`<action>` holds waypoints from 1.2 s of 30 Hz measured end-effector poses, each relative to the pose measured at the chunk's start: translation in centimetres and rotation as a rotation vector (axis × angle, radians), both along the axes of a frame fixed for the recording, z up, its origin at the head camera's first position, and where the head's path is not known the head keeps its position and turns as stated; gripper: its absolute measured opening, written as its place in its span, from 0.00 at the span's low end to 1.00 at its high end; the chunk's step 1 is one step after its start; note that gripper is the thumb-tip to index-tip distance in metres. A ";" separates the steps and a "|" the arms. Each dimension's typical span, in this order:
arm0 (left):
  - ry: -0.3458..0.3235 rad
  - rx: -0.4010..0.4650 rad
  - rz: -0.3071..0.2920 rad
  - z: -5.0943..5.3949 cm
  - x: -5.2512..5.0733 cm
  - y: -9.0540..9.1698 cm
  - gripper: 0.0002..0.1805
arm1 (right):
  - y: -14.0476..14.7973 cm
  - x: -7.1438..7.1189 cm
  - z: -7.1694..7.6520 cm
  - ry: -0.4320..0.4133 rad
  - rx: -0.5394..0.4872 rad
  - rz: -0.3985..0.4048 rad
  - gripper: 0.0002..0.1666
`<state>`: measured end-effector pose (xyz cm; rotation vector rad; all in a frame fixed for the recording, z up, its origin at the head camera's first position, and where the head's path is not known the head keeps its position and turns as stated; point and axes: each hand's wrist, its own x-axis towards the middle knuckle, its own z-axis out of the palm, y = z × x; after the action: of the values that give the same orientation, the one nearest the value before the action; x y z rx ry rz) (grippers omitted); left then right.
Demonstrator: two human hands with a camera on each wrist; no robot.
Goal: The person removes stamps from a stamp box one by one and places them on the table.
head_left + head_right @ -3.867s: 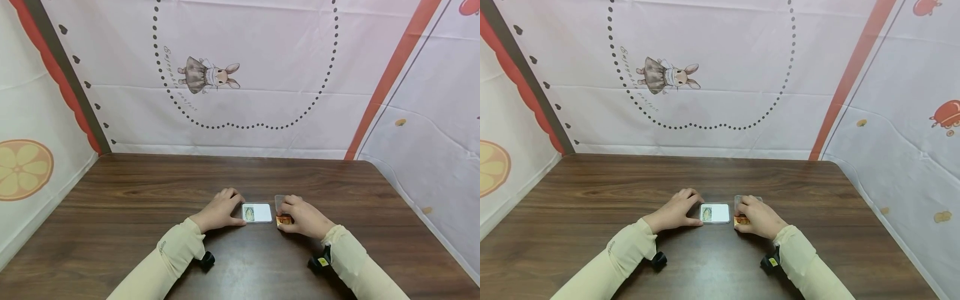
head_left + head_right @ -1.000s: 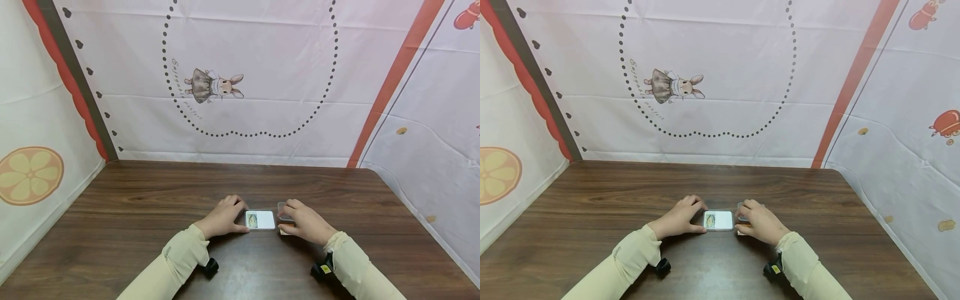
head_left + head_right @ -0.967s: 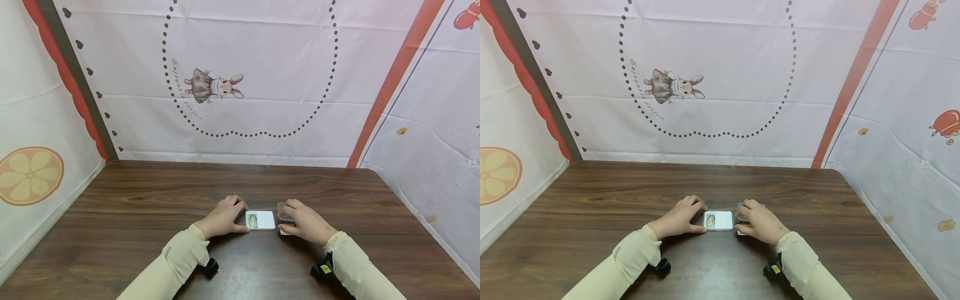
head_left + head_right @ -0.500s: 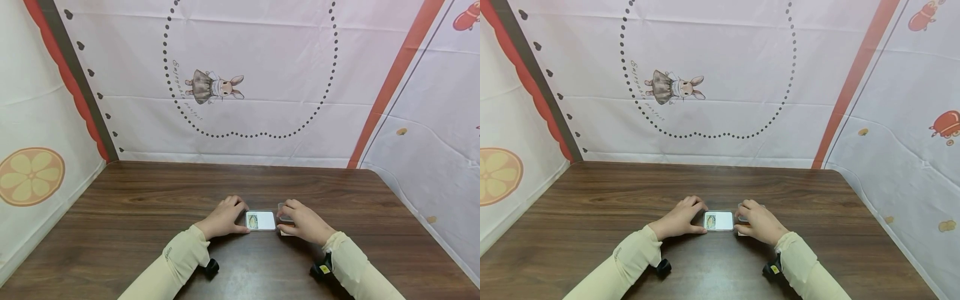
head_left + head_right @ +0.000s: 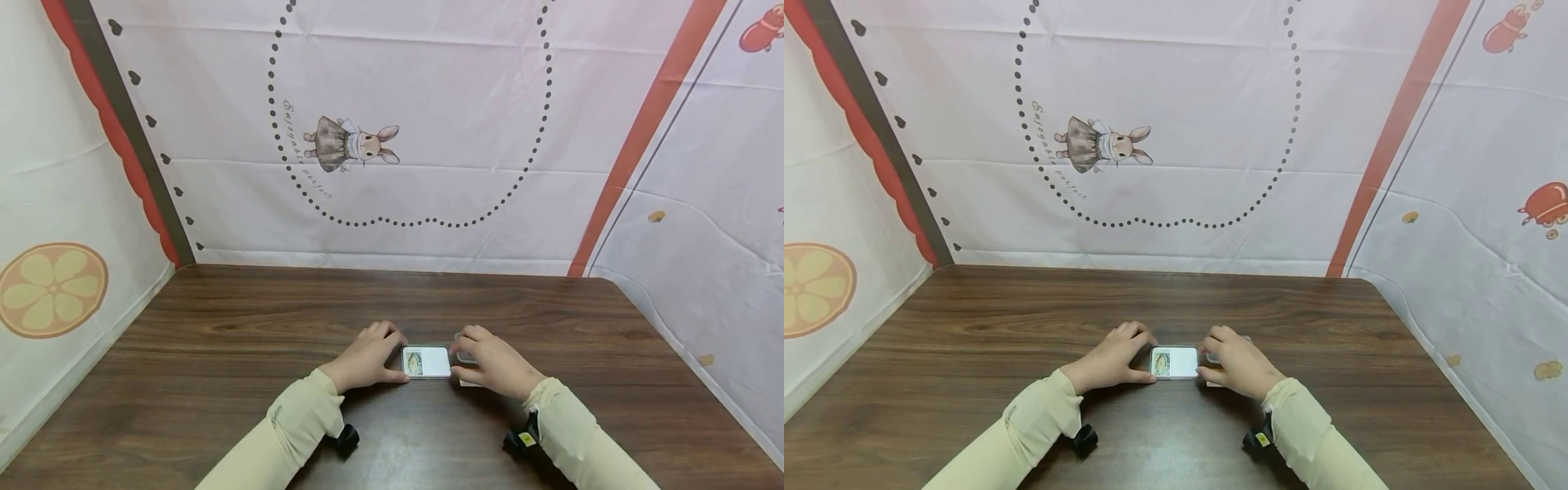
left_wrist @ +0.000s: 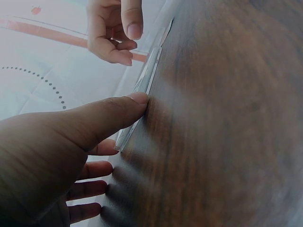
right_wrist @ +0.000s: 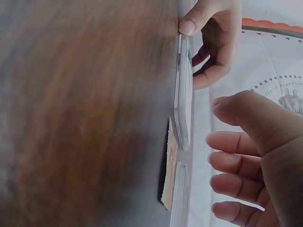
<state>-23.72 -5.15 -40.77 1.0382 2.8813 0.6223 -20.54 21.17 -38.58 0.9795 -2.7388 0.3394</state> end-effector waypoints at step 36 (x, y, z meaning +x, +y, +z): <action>0.011 0.010 -0.001 0.1 0.1 0.0 0.29 | -0.7 -0.2 0.0 -0.031 0.021 -0.016 0.12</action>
<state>-23.63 -5.18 -40.72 1.0474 2.8905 0.6337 -20.78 20.47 -38.57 0.9651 -2.7822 0.3272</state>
